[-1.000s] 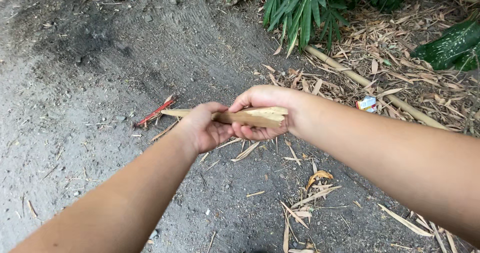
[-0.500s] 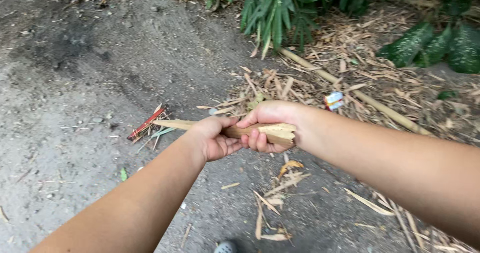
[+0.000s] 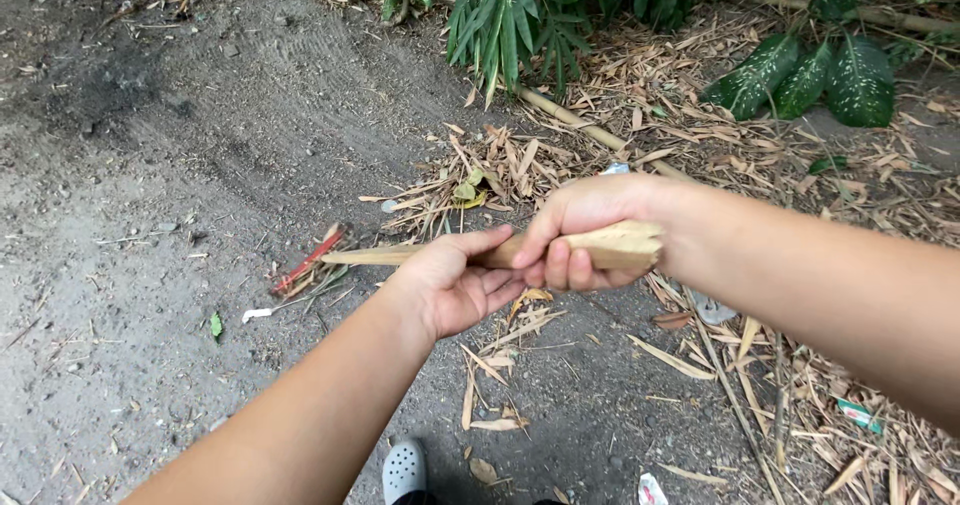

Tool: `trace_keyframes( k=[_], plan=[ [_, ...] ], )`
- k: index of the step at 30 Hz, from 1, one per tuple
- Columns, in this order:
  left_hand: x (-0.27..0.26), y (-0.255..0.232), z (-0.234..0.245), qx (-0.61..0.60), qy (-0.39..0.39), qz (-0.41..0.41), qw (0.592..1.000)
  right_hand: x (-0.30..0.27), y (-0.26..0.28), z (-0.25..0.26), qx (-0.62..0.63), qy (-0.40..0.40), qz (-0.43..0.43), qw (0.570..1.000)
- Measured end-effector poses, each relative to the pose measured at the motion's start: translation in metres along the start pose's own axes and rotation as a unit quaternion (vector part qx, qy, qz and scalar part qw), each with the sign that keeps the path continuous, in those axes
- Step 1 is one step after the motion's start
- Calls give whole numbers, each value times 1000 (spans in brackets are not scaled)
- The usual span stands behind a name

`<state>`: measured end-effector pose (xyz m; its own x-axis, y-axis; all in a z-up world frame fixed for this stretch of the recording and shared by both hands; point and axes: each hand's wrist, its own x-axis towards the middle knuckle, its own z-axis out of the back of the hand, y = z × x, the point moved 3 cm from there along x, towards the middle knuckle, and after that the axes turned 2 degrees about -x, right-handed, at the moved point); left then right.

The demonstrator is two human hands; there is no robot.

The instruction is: The person holds and aligns wooden splints against the handle of a rake.

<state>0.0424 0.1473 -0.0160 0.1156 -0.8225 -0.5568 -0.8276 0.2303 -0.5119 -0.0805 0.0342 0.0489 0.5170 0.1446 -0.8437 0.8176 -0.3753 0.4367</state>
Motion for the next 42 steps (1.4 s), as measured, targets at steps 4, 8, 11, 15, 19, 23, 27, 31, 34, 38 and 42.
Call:
trace_keyframes(
  k=[4,8,11,15,19,23,27,31,34,38,42],
  plan=[
    [-11,13,-12,-15,12,-9,1000,-19,-12,-5,-25,-13,-15,999],
    [-22,14,-18,-32,-7,-39,999,-29,-10,-11,-60,-36,0,998],
    [-28,4,-19,-22,-9,-55,998,-33,-5,-15,-71,-42,9,997],
    [-34,-16,-2,-18,-20,-68,997,-21,12,-26,-82,-41,31,995],
    [-40,-48,27,-12,-37,-99,994,9,44,-48,-84,-26,60,994],
    [-54,-93,65,-4,-48,-135,990,50,88,-79,-88,-10,94,992],
    [-64,-143,112,-10,-82,-147,986,100,139,-116,-85,18,110,990],
    [-68,-194,168,1,-87,-147,985,152,185,-150,-33,31,117,992],
    [-76,-227,206,7,-90,-139,986,187,216,-176,-56,79,88,991],
    [-76,-257,246,12,-76,-132,988,219,243,-197,-41,60,118,990],
    [-73,-273,277,15,-109,-123,986,245,253,-216,-46,35,109,992]
  ],
)
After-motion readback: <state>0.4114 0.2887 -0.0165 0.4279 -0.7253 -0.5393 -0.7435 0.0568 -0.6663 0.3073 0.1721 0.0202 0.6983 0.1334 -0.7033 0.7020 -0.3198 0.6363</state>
